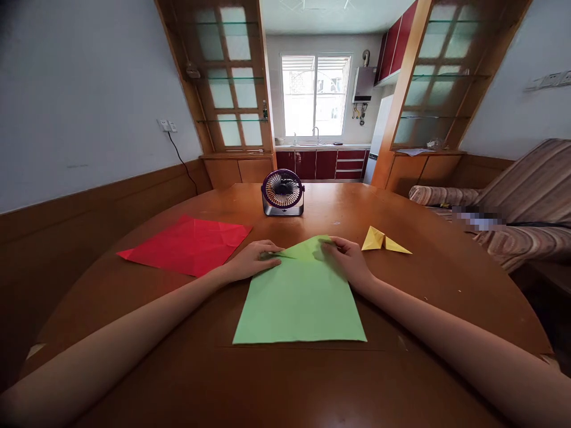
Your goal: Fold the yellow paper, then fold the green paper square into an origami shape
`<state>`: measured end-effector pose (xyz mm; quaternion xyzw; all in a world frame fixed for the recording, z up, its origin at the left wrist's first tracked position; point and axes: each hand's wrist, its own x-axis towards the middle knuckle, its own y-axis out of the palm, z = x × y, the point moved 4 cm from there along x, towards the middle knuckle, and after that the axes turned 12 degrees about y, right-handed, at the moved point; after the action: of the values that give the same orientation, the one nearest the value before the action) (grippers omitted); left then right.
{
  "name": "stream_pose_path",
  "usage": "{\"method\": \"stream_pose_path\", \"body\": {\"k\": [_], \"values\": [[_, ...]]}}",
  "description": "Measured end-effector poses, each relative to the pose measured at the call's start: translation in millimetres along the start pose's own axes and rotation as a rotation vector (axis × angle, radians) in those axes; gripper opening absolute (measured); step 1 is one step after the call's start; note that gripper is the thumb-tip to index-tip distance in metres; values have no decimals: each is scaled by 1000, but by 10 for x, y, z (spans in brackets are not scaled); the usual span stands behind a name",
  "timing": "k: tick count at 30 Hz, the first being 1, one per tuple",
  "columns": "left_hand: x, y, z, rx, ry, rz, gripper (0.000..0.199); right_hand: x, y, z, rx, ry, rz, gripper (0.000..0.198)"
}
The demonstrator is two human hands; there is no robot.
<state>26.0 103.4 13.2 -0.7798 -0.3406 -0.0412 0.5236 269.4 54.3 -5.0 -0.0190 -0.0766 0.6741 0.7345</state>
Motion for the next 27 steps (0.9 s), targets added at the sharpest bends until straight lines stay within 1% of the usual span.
{"method": "stream_pose_path", "body": {"k": [2,4,7,9,10,12,13,15,16,17,19,21,25,27], "values": [[11,1,-14,-56,-19,-14,28,48,-48,-48,37,44,-28,48],[20,12,-13,-139,-61,-31,26,88,-80,-78,47,53,-44,50],[32,30,4,-232,-146,-60,27,126,-99,-71,-14,-27,-42,51],[41,29,17,-246,-184,-82,26,120,-106,-18,-120,-142,-56,55],[45,23,24,-250,-198,-100,24,101,-108,28,-199,-222,-76,58],[45,-4,48,-246,-239,-151,20,28,-96,145,-399,-417,-133,58],[39,-24,63,-229,-267,-183,20,-24,-67,205,-524,-526,-140,53],[13,-68,87,-164,-333,-243,23,-128,20,283,-738,-696,-98,39],[-4,-90,92,-125,-360,-265,26,-177,79,298,-832,-760,-38,34],[-23,-107,90,-92,-377,-277,29,-213,130,298,-899,-789,14,34],[-65,-127,67,-52,-384,-273,31,-245,217,270,-989,-771,95,38],[-113,-139,30,-23,-368,-247,30,-229,279,230,-1038,-708,123,42],[-205,-161,-39,23,-315,-151,26,-96,355,125,-1049,-508,236,52],[-237,-169,-45,0,-313,-94,27,-21,366,99,-1065,-463,275,55]]}}
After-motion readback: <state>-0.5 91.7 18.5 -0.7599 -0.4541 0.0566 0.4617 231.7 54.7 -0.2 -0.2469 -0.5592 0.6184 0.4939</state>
